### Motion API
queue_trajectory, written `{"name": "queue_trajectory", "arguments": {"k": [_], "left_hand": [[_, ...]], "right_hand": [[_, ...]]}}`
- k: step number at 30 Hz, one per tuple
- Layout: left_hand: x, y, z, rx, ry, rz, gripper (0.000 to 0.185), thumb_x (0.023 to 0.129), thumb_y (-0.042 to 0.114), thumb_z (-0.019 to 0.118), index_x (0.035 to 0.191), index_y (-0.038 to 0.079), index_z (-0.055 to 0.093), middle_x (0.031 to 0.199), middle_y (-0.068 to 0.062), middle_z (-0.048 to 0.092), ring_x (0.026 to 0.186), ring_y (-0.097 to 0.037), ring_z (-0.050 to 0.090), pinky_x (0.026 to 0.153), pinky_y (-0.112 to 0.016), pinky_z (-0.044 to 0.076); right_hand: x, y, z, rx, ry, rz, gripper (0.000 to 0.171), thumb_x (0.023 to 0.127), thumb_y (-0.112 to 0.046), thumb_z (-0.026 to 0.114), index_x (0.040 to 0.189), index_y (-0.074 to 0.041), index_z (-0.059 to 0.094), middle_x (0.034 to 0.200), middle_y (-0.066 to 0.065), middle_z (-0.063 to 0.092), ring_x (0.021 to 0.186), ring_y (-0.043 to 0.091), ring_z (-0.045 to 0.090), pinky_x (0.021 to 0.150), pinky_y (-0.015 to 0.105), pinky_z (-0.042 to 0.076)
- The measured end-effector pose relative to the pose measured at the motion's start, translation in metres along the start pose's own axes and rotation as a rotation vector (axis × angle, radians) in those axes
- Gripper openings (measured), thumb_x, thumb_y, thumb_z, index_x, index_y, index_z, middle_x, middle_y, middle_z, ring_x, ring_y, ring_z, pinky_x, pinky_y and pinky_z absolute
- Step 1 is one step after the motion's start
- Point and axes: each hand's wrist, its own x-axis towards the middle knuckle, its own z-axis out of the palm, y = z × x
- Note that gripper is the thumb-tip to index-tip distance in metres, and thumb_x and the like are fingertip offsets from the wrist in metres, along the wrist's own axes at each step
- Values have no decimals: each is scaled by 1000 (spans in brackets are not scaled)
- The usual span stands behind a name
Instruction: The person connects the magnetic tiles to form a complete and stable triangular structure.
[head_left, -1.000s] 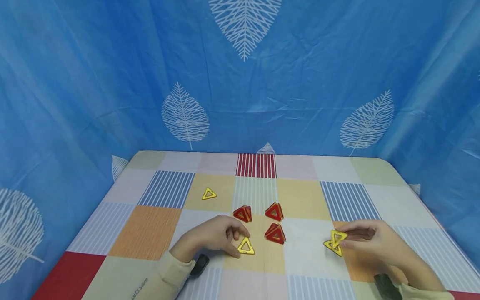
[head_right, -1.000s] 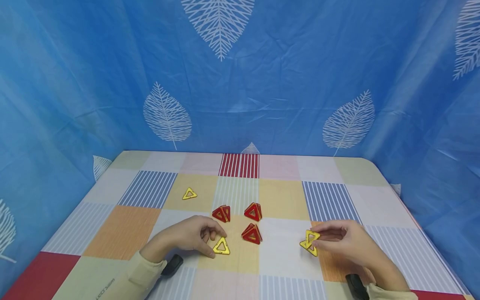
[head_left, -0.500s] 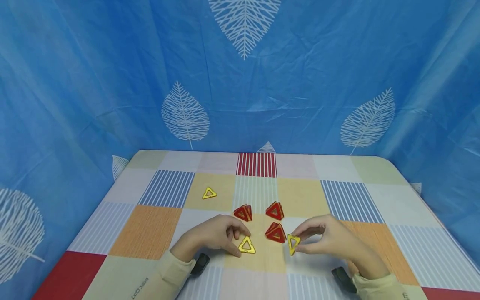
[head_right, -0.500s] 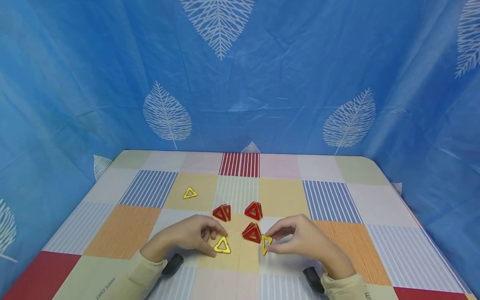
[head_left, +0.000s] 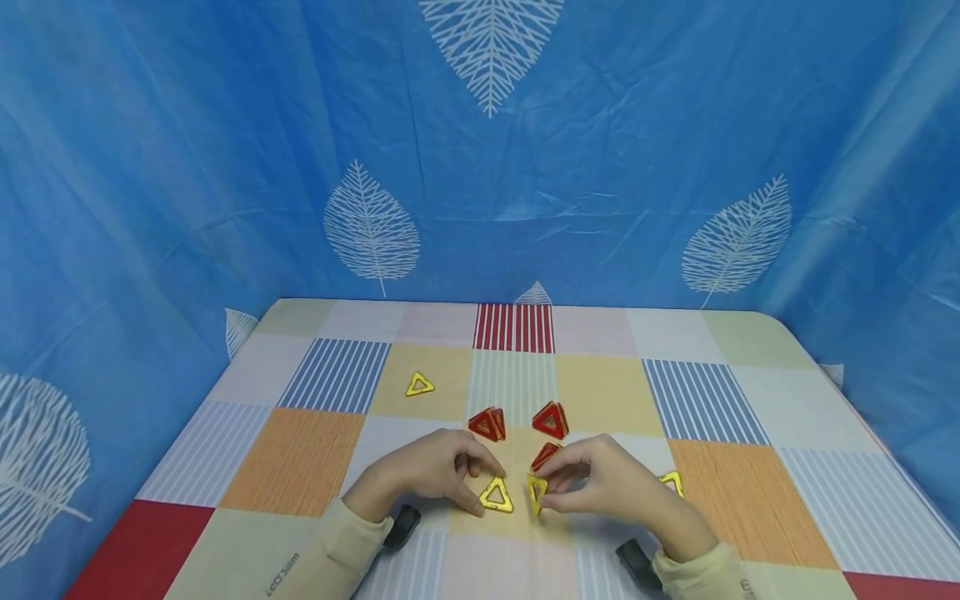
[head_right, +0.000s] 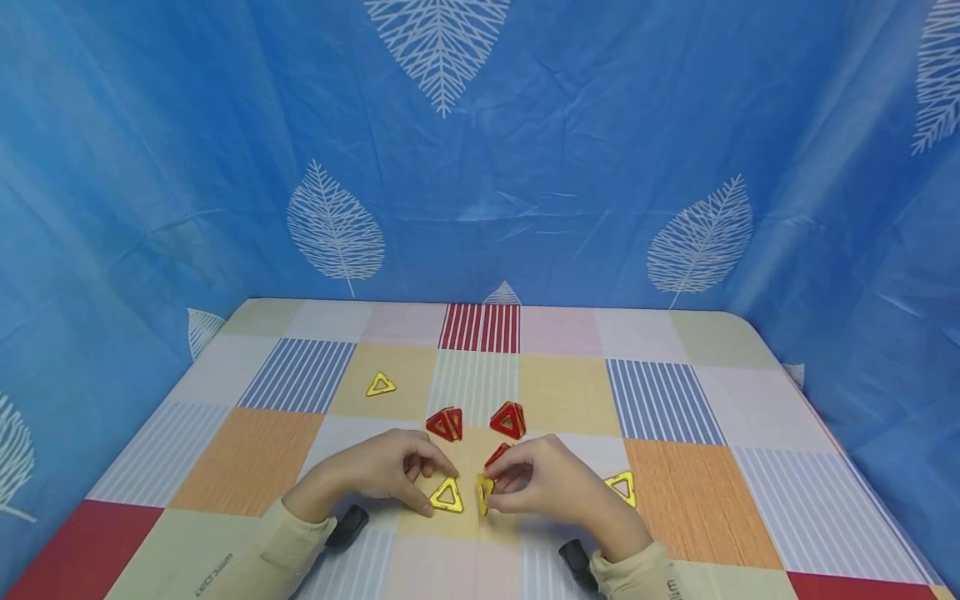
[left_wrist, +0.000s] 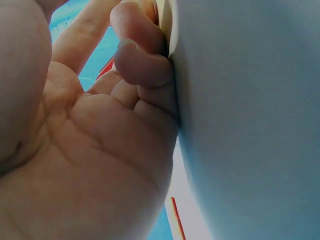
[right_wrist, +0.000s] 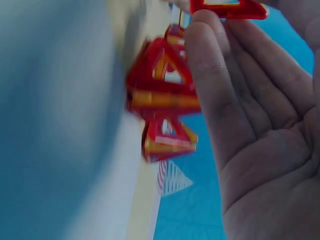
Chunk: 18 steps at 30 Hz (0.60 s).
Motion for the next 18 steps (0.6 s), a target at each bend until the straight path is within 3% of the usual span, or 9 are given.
{"name": "queue_trajectory", "arguments": {"k": [18], "left_hand": [[1, -2, 0, 30, 13, 19, 37, 71, 14, 93, 106, 17, 79, 84, 4, 63, 62, -7, 48, 57, -23, 41]], "right_hand": [[17, -2, 22, -146, -2, 41, 20, 86, -9, 79, 104, 0, 77, 89, -5, 74, 79, 5, 69, 70, 24, 56]]}}
